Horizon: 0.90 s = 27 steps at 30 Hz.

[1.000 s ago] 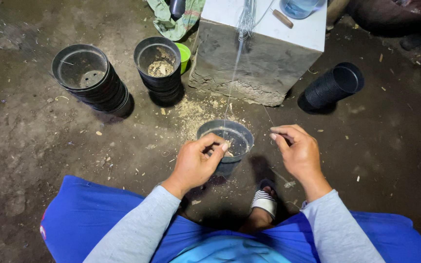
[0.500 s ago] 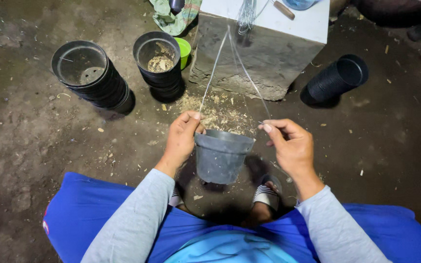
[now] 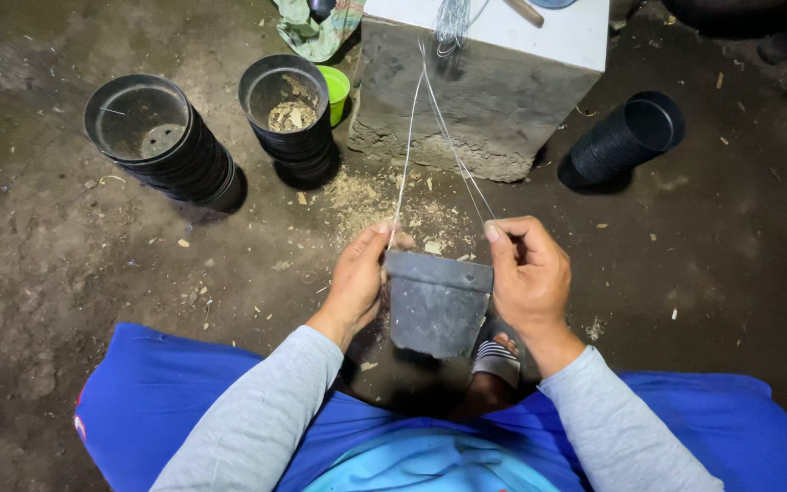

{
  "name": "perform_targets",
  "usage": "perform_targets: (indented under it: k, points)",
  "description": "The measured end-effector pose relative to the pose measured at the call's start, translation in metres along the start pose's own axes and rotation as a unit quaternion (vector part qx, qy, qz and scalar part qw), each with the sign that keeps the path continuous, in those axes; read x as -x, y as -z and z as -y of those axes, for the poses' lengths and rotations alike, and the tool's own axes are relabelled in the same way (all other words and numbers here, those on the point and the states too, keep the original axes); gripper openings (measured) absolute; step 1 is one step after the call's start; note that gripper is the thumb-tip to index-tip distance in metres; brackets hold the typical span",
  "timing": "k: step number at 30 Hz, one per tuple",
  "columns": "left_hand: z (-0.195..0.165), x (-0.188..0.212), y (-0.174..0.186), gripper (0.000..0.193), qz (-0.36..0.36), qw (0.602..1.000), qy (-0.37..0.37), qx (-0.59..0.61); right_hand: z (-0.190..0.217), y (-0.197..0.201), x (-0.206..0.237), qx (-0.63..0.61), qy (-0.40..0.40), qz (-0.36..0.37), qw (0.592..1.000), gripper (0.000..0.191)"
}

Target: The person sits on the floor and repeatedly picks up thin metal wires, bends them into loops, and inserts them into the bottom of black plastic plant pots. The person then stacks the finished pots together.

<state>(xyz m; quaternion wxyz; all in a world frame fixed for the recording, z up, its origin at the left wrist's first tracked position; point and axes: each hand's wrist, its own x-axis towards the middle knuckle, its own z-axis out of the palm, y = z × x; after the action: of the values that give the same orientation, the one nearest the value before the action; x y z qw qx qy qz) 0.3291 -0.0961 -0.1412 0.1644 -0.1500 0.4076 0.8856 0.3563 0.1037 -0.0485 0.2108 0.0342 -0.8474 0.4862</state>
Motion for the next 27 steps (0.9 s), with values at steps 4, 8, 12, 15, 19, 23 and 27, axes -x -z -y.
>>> perform_targets:
  k: [4, 8, 12, 15, 19, 23, 27]
  points:
    - [-0.014, 0.016, -0.017, 0.032, -0.038, 0.872, -0.345, -0.344, 0.002, 0.003, -0.005, 0.04, 0.075, 0.001, 0.996, 0.005]
    - [-0.031, 0.051, -0.033, 0.033, 0.105, 0.748, -0.409, -0.512, 0.003, 0.001, -0.004, 0.072, 0.123, 0.017, 0.99, 0.004]
    - [-0.039, 0.058, -0.046, 0.027, 0.18, 0.766, -0.272, -0.554, 0.001, -0.002, -0.001, 0.099, 0.158, 0.034, 0.982, 0.006]
    - [-0.046, 0.05, -0.038, 0.027, 0.245, 0.818, -0.19, -0.484, -0.001, -0.003, -0.002, 0.092, 0.153, 0.043, 0.983, 0.007]
    - [-0.041, 0.04, -0.028, 0.023, 0.256, 0.848, -0.16, -0.435, 0.0, -0.001, -0.005, 0.078, 0.131, 0.047, 0.987, 0.006]
    - [-0.032, 0.034, -0.023, 0.023, 0.194, 0.876, -0.144, -0.417, 0.008, 0.004, -0.01, 0.066, 0.151, 0.047, 0.985, 0.008]
    - [-0.027, 0.027, -0.017, 0.023, 0.144, 0.886, -0.147, -0.415, 0.016, 0.01, -0.013, 0.101, 0.15, 0.071, 0.981, 0.011]
